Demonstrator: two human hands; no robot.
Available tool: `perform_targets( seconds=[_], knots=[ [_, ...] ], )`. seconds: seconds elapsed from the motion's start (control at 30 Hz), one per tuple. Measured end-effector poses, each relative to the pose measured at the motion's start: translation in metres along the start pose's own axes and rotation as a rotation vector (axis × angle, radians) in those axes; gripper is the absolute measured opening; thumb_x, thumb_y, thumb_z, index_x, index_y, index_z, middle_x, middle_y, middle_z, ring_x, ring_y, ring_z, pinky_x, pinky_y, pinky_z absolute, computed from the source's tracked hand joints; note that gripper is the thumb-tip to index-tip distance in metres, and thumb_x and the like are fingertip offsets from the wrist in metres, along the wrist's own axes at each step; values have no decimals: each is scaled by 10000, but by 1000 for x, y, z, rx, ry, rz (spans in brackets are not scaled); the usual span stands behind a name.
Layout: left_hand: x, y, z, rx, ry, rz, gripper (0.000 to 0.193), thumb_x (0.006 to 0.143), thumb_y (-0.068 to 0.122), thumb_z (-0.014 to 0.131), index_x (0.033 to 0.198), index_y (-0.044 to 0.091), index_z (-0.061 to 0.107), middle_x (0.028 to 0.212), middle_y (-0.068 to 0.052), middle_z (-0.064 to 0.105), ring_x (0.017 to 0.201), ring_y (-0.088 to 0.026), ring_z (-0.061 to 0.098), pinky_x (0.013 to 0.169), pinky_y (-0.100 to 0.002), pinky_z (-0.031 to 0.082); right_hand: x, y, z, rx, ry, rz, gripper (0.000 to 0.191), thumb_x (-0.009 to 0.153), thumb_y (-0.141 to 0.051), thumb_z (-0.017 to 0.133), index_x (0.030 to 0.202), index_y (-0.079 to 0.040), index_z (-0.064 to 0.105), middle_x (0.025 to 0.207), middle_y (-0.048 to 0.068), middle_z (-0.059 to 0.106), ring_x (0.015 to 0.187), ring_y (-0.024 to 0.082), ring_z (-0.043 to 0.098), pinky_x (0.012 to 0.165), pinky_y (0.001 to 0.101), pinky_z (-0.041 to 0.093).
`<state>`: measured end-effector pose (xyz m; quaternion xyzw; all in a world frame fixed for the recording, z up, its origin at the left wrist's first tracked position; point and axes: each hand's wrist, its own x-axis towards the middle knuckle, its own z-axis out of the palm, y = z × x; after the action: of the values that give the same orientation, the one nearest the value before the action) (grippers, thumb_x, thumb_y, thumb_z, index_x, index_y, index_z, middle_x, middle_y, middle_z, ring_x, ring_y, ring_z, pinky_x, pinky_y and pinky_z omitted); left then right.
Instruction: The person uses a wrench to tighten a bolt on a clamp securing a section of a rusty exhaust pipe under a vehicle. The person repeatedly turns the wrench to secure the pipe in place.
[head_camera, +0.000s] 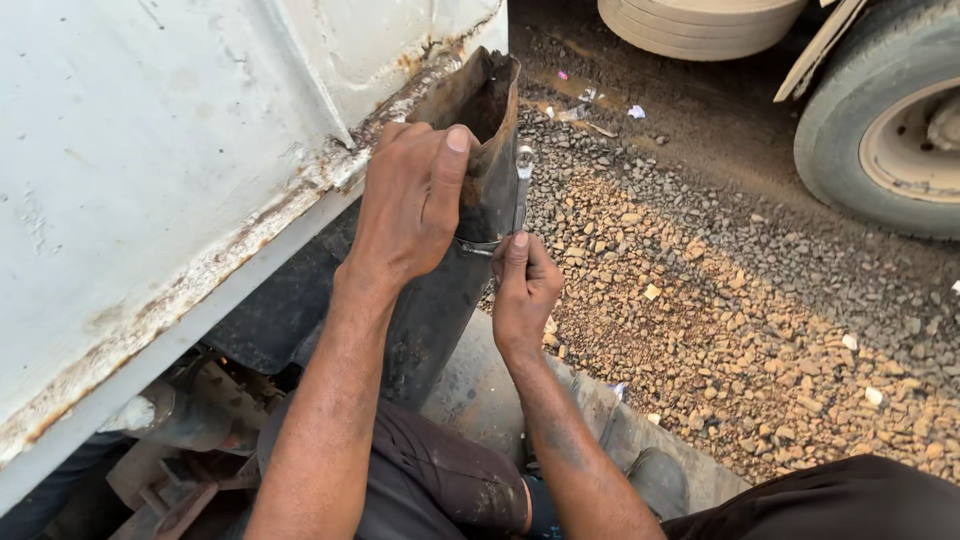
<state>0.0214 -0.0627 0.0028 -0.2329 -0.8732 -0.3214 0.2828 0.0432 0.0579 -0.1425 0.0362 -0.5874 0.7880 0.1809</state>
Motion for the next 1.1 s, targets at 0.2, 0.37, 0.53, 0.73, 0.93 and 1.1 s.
perform_targets(
  seconds=[0.2, 0.37, 0.53, 0.73, 0.93, 1.1],
  knots=[
    [1, -7, 4, -31, 26, 3, 687, 1155, 434, 180, 1012, 22, 711, 742, -126, 538, 803, -314, 535, 926, -443, 377, -10, 7, -4, -145, -18, -20, 426, 1120, -328, 489, 800, -55, 560, 648, -65, 438, 589, 39, 375, 511, 256, 288],
    [-3, -10, 1, -53, 37, -15, 729, 1145, 448, 162, 1044, 14, 738, 749, -145, 543, 801, -316, 541, 950, -440, 385, -16, 0, -7, -250, -60, -17, 423, 1102, -304, 524, 762, -55, 558, 626, -58, 470, 570, 36, 402, 488, 265, 310],
    [-12, -12, -3, -364, 115, -160, 747, 1174, 477, 143, 1175, 26, 739, 1105, -155, 763, 1089, -286, 708, 1042, -440, 501, -13, 6, -1, -348, -80, -46, 434, 1114, -315, 500, 774, -49, 549, 613, -50, 449, 572, 49, 387, 494, 292, 296],
    [-63, 4, 24, -440, 609, -29, 608, 1213, 419, 272, 1392, -94, 544, 1412, -230, 591, 1380, -335, 572, 1222, -439, 469, -20, 25, 7, -513, -65, -67, 447, 1112, -321, 499, 773, -30, 523, 589, -13, 413, 568, 85, 384, 504, 323, 307],
    [-89, -8, 49, -541, 625, -606, 274, 1108, 193, 525, 1093, -20, 695, 930, -116, 744, 881, -193, 718, 796, -317, 577, -24, 28, 15, -398, -110, -79, 459, 1122, -322, 482, 777, -22, 517, 644, -29, 480, 612, 70, 427, 528, 300, 355],
    [-91, -10, 56, -353, 270, -759, 341, 1059, 267, 564, 921, -11, 705, 728, -122, 713, 625, -221, 680, 621, -373, 506, -26, 26, 27, -310, -81, -58, 393, 1117, -293, 513, 860, -11, 608, 674, -33, 550, 657, 52, 455, 557, 283, 392]
  ],
)
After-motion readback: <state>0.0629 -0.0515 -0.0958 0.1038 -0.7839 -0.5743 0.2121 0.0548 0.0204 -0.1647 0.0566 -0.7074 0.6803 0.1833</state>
